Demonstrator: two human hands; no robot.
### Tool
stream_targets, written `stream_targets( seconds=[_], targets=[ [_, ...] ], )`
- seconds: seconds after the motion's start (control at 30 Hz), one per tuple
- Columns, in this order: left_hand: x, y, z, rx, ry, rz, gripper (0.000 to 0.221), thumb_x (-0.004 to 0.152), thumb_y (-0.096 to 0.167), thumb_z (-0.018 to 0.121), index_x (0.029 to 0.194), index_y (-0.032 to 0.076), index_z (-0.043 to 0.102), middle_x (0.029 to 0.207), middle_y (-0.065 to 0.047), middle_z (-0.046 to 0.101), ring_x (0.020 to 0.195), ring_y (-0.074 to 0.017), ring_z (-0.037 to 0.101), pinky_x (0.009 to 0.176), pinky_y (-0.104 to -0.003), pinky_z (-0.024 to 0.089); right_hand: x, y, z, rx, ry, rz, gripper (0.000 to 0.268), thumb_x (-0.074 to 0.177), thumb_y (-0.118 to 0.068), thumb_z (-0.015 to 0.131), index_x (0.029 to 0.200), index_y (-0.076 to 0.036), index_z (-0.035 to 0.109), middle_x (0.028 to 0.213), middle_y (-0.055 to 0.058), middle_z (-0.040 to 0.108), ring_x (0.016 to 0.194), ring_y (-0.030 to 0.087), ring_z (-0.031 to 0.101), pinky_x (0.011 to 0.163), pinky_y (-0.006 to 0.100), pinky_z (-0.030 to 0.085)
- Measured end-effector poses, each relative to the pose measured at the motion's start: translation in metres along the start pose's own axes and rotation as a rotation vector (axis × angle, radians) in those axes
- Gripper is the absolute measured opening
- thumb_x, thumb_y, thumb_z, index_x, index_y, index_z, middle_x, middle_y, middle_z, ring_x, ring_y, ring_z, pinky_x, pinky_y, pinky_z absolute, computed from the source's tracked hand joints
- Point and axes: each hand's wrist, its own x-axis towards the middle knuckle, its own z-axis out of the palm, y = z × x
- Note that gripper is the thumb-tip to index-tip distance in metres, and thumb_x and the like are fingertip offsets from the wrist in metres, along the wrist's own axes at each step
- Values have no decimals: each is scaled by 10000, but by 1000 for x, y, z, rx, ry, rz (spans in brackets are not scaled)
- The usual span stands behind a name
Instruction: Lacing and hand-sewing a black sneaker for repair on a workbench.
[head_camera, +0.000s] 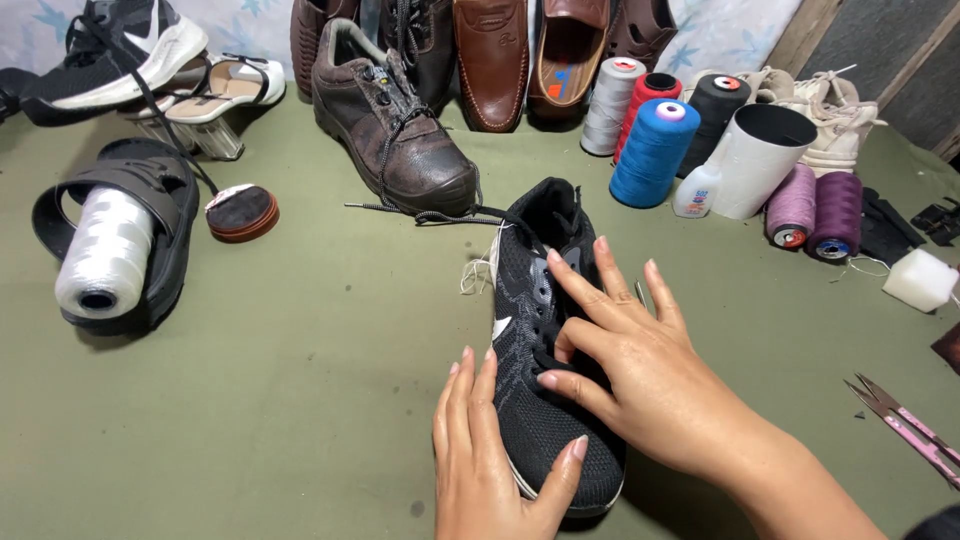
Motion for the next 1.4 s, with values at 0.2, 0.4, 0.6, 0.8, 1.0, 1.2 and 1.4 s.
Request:
stream_targets(
  seconds=[0.2, 0.4, 0.6, 0.8, 1.0, 1.2, 1.4],
  targets=[
    [-1, 0, 0, -6, 2, -3, 946, 816, 495, 748, 1543, 35, 354, 1612, -215, 385, 1473, -407, 376, 1157, -505, 332, 4, -4, 4, 27, -24, 64, 290, 899, -393, 710, 762, -140, 680, 1723, 108, 164, 1579, 450, -44, 1163, 709, -8],
    [-1, 0, 0, 11, 7, -3, 961, 812, 519, 745, 1544, 39, 352, 1613, -213, 383, 1464, -401, 390, 1154, -499, 337, 5, -4, 10, 95, 24, 109, 256, 918, -343, 676, 748, -152, 684, 1728, 108, 135, 1580, 437, -71, 1160, 693, -41],
    [0, 0, 0, 10, 0, -7, 967, 808, 516, 748, 1546, 38, 345, 1618, -213, 374, 1465, -403, 384, 1157, -502, 327, 1, -4, 14, 165, 93, 241, 246, 933, -330, 634, 804, -199, 798, 1725, 104, 91, 1577, 414, -121, 1158, 676, -101],
    [-1, -1, 1, 17, 19, 11, 973, 803, 516, 751, 1543, 28, 349, 1609, -220, 388, 1461, -399, 398, 1156, -493, 339, 2, -13, 22, 77, 120, 321, 298, 896, -402, 662, 751, -194, 818, 1715, 98, 147, 1581, 421, -83, 1171, 697, -77],
    [-2, 0, 2, 20, -51, -18, 1077, 768, 558, 779, 1579, 50, 286, 1640, -159, 380, 1501, -340, 376, 1162, -495, 315, 0, -11, 20, 566, 28, 515, 365, 949, -374, 590, 879, -130, 853, 1760, -25, 33, 1616, 264, -183, 1199, 600, -117],
    [-2, 0, 3, 54, -74, -29, 1177, 736, 617, 801, 1596, 41, 241, 1661, -149, 350, 1504, -316, 375, 1157, -508, 306, 1, -7, 18, 489, 58, 463, 338, 962, -402, 567, 1025, -206, 835, 1740, 73, 33, 1616, 291, -115, 1198, 593, -34],
    [-2, 3, 0, 37, -84, -52, 1164, 751, 602, 804, 1599, 48, 231, 1663, -170, 327, 1501, -338, 364, 1166, -526, 282, 11, -25, -21, 351, 241, 555, 437, 904, -423, 613, 1334, -350, 644, 1743, 134, 171, 1429, 211, 378, 733, 367, 435]
  ],
)
